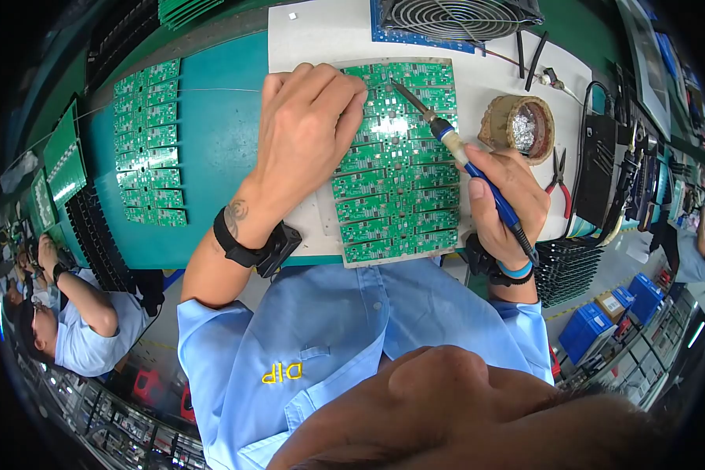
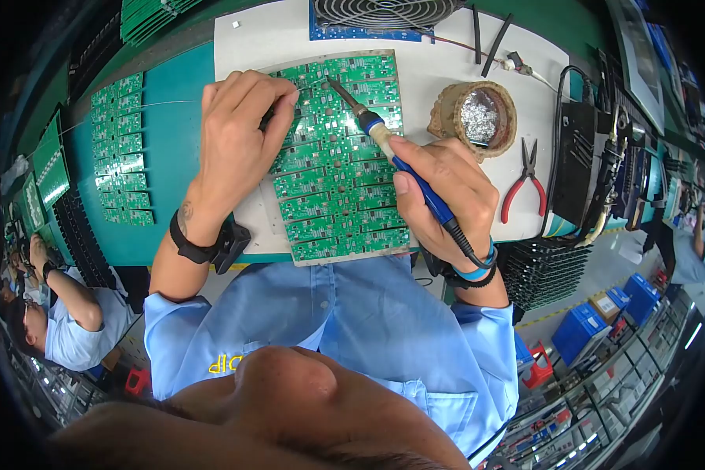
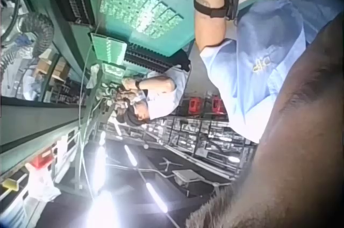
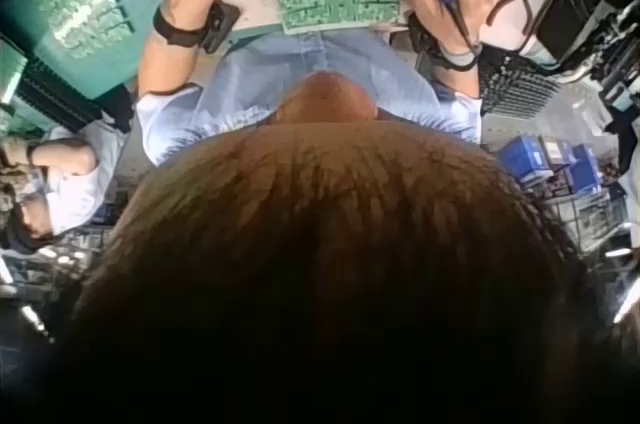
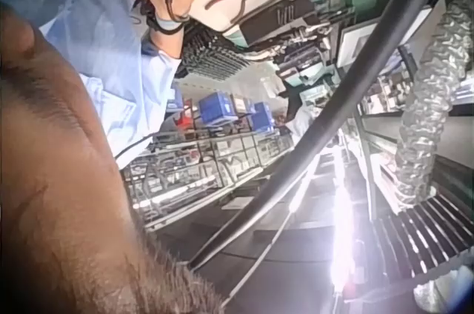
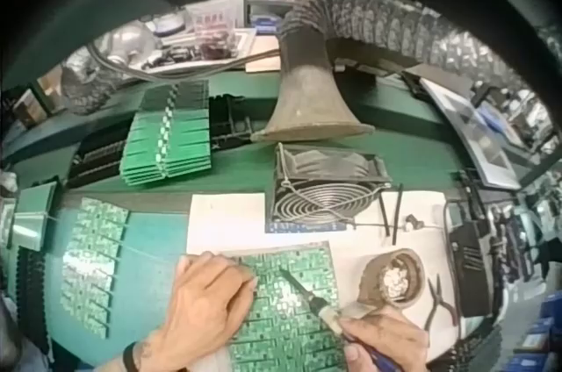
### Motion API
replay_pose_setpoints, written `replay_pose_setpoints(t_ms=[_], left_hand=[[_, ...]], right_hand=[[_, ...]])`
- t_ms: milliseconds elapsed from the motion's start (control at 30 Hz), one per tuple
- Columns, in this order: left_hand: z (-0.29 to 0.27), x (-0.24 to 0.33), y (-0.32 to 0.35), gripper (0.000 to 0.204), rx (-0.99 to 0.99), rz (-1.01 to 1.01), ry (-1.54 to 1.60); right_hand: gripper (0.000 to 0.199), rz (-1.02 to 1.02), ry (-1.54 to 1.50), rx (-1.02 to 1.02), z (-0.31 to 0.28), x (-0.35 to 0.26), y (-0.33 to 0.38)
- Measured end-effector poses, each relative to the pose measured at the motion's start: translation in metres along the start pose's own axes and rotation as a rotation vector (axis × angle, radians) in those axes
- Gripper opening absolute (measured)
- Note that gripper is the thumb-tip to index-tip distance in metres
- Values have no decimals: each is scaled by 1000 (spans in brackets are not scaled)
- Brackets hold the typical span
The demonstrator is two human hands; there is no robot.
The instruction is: Soldering electronic components onto printed circuit boards at an industrial workstation.
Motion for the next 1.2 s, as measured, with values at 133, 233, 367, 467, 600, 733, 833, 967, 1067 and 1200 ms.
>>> replay_pose_setpoints(t_ms=[133,233,367,467,600,733,833,967,1067,1200], left_hand=[[2,0,0,7,3,18,12],[3,1,-2,7,-4,17,7],[4,1,-3,7,-9,18,0],[4,1,-3,7,-10,23,0],[5,1,-3,7,-7,33,3],[6,1,-3,7,0,35,12],[5,1,-3,8,-1,35,16],[4,2,-3,6,-12,33,12],[5,1,-2,7,13,-41,112],[1,3,0,10,-41,-130,176]], right_hand=[[34,-5,6,3,0,0,0],[34,-5,8,5,1,1,0],[34,-4,9,4,0,0,0],[34,-2,6,0,-1,-1,1],[26,25,-2,-20,-1,-2,3],[26,17,5,-19,-1,-2,3],[26,29,4,-16,0,-3,3],[26,34,11,-18,-1,-4,4],[26,20,7,2,-4,-4,8],[28,38,6,39,-11,-9,18]])
Point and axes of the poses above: each hand's wrist, its own y-axis away from the middle knuckle, its own z-axis out of the palm, x = y × z, the point moved 2 cm from there along -y, towards the middle knuckle, and after that the axes turned 4 degrees about -y, right-handed, at the moved point
